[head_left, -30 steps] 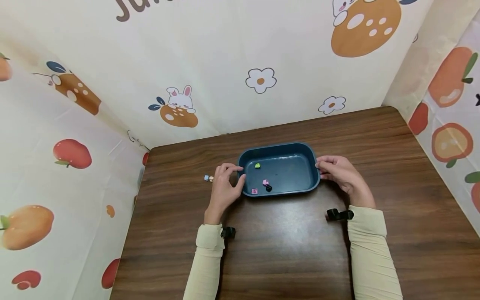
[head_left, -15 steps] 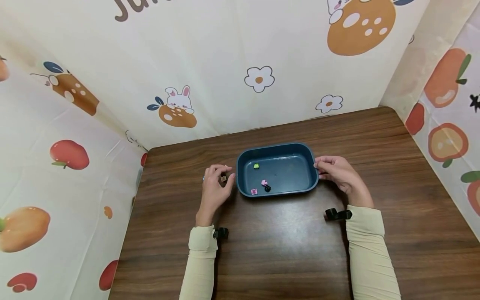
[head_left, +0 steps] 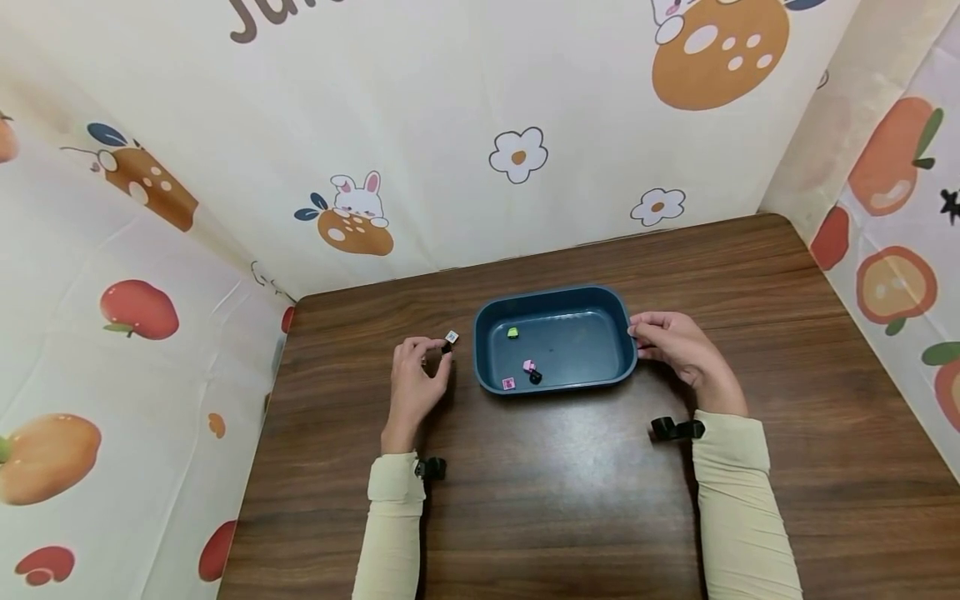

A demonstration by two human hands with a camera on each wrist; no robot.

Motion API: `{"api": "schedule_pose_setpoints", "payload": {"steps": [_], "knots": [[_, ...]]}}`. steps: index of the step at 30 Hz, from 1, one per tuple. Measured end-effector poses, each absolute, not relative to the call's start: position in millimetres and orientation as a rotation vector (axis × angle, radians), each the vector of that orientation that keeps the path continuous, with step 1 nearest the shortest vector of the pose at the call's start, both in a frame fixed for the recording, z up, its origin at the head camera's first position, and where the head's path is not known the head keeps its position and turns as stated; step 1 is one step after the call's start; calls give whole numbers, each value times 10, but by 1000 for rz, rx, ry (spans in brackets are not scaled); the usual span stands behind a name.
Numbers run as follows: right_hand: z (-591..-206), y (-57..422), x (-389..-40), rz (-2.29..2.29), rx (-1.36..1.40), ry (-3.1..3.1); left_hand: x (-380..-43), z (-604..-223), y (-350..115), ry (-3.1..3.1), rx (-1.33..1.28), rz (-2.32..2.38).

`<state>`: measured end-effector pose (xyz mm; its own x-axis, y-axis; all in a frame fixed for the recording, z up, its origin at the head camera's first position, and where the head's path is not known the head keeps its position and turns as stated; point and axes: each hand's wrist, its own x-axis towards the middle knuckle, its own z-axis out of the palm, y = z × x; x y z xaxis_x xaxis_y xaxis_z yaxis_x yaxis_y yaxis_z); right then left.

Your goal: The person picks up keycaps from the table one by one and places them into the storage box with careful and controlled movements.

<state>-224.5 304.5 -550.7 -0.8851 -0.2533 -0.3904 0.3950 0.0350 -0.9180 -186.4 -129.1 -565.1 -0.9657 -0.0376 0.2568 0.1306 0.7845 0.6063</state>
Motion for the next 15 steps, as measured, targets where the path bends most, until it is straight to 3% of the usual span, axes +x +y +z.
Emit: {"api": "schedule_pose_setpoints", "payload": {"steps": [15], "knots": [[-5529,3057,-2254,-1906,141,1868,-1846,-5735,-1483,-2745,9,-911]]}}
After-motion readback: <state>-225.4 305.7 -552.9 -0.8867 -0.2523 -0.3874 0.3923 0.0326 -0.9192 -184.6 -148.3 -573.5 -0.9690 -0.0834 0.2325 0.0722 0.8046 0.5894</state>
